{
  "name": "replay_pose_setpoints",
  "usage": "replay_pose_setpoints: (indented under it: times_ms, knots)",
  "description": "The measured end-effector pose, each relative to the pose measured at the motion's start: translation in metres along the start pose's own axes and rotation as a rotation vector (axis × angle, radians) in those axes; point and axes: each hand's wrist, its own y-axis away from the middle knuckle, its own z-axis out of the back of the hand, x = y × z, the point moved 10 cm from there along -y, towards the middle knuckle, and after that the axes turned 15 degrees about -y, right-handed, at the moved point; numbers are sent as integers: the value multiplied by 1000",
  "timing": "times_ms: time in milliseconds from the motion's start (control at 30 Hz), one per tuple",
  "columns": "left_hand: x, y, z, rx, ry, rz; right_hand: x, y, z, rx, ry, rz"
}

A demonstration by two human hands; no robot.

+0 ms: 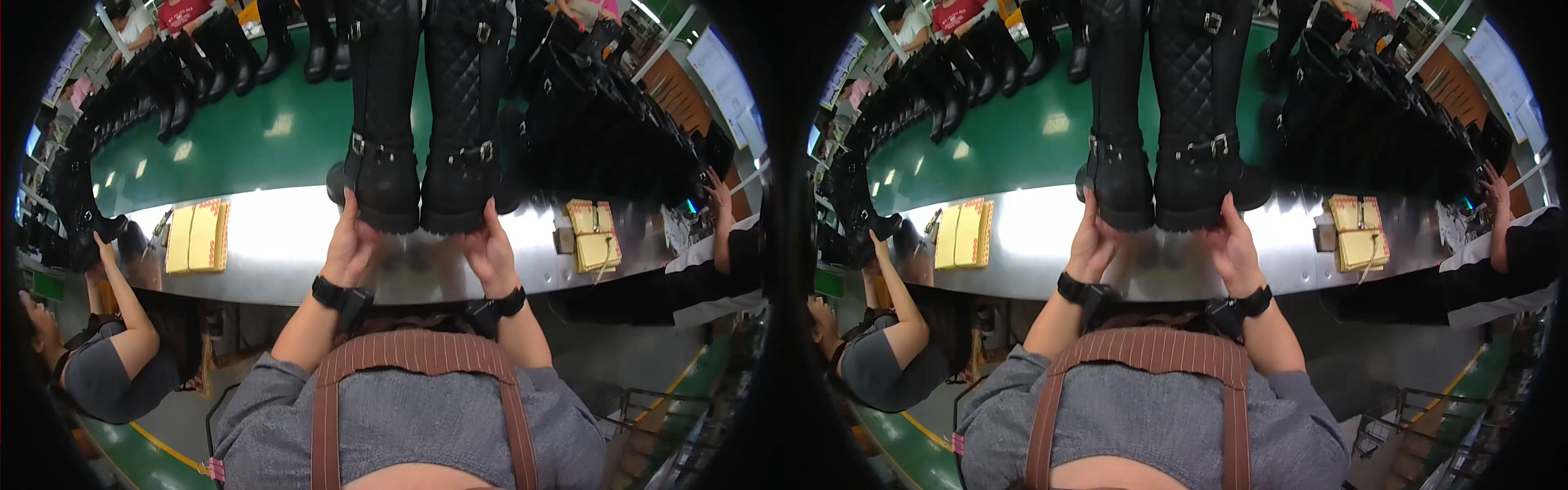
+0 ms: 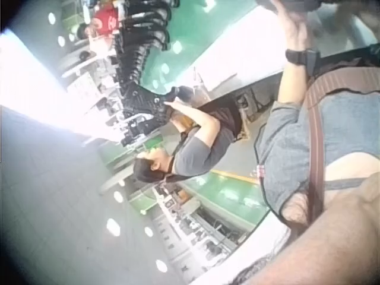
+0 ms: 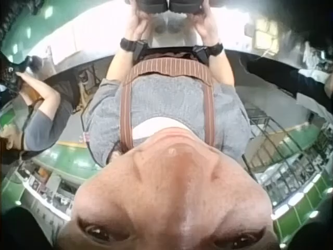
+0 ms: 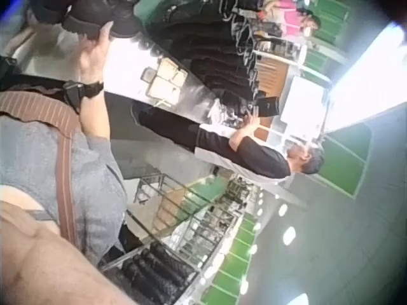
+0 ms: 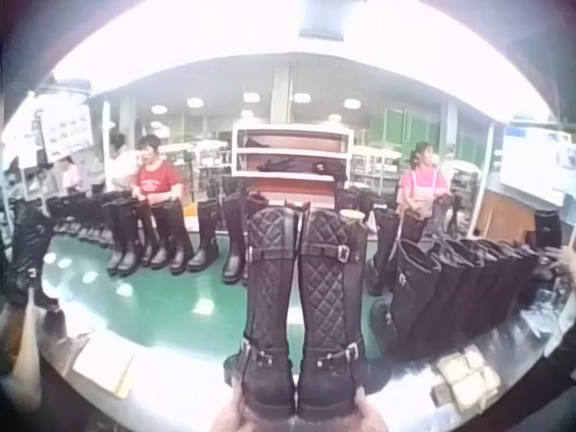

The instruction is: Inspecting and preparing boots for final assembly by checking zippers, buckles, and surface finish.

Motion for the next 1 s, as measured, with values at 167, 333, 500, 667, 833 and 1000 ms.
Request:
replay_pose_setpoints:
  times_ms: [167,333,500,667,833,1000]
  knots:
    - [-2,-1,2,55,23,-49,3,-8,26,-18,91,94]
    - [0,-11,10,15,60,-57,11,-9,21,-22,124,100]
    - [1,-9,7,63,35,-22,7,-11,18,85,138,50]
    - [14,7,-54,383,414,207,26,-11,-1,201,858,316]
    - [26,4,-48,327,316,350,48,10,-47,607,1439,395]
    - [56,15,-75,539,356,536,33,5,-39,833,1049,-385]
